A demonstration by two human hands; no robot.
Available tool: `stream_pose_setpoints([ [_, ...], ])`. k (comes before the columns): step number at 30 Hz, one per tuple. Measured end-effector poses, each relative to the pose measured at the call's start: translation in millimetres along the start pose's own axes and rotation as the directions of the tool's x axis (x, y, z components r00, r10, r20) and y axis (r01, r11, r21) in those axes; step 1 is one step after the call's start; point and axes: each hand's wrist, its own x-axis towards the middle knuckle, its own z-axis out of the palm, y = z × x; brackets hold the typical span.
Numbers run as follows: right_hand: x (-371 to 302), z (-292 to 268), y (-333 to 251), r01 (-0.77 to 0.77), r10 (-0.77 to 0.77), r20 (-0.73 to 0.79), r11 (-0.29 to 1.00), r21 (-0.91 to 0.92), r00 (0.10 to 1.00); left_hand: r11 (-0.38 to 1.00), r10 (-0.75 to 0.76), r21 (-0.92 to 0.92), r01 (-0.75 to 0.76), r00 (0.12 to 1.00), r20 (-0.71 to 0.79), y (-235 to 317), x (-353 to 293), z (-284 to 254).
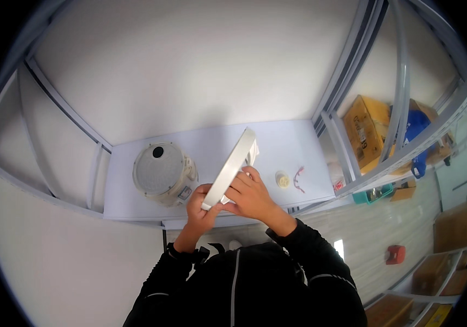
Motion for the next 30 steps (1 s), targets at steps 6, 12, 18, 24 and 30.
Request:
stream_pose_setpoints([
  [6, -12.4, 2.1, 5.3, -0.201, 0.210, -0.031, 0.964, 0.171, 0.977, 0.978, 0.189, 0.074, -0.196, 0.978, 0.094, 21.0, 25.0, 2.1],
  [12, -5.7, -8.9, 7.8, -0.199, 0.233, -0.048, 0.906, 0.374, 0.971, 0.942, 0.297, 0.126, -0.312, 0.947, 0.124, 17.7, 21.8, 2.6],
  [18, -27.0, -3.2, 41.6, -0.078, 0.369, -0.422, 0.822, 0.565, 0.828, 0.907, 0.378, 0.113, -0.405, 0.904, 0.198, 15.3, 17.5, 3.5],
  [24, -0.6, -18.6, 55.5, -0.401, 0.754, 0.448, -0.265, 0.877, 0.481, 0.927, 0.327, 0.099, -0.362, 0.909, 0.258, 16.2, 12.8, 4.6],
  [30, -0.9, -10.3, 43.6, -0.298, 0.736, 0.314, -0.159, 0.941, 0.600, 0.951, 0.195, 0.191, -0.242, 0.952, 0.234, -3.3, -1.0, 2.9],
])
